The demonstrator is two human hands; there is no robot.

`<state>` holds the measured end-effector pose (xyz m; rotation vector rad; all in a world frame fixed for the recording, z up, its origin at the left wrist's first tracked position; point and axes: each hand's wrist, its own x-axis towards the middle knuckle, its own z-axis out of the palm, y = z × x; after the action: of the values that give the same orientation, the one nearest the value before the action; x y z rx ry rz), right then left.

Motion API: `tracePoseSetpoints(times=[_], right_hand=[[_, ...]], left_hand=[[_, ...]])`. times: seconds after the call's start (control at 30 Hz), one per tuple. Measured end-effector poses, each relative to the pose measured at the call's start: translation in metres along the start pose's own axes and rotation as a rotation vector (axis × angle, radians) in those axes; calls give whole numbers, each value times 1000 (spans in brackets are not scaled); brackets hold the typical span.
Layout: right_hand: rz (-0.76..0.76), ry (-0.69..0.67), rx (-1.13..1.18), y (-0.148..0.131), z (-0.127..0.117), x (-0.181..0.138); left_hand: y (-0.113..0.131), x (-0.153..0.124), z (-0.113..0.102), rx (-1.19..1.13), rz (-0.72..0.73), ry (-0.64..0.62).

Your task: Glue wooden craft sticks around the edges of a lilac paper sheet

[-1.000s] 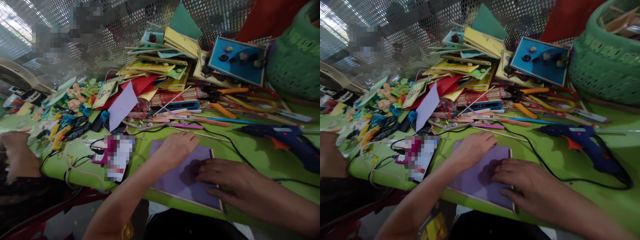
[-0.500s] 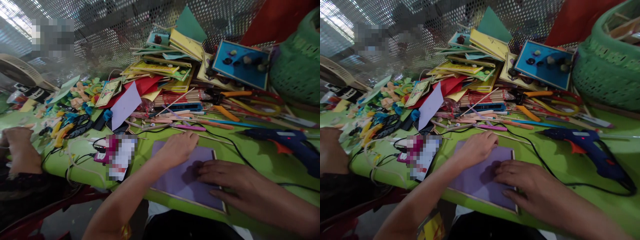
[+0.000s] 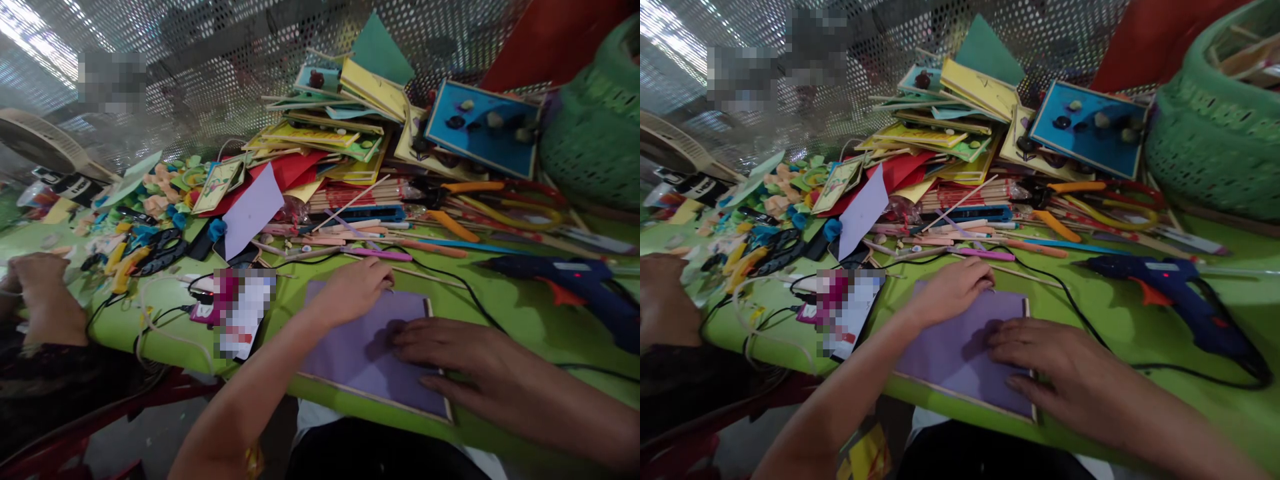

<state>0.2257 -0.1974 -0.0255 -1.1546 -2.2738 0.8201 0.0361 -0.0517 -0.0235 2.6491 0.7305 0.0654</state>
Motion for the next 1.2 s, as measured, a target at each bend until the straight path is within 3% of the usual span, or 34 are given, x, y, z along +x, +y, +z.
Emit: tracePoseSetpoints(times=[0.5,1.2], right_hand=[[3,8,-22,0,0,0],[-7,14,-45,1,-2,-1]], left_hand=[[5,-3,13,173,23,18],[3,2,7,14,-80,16]])
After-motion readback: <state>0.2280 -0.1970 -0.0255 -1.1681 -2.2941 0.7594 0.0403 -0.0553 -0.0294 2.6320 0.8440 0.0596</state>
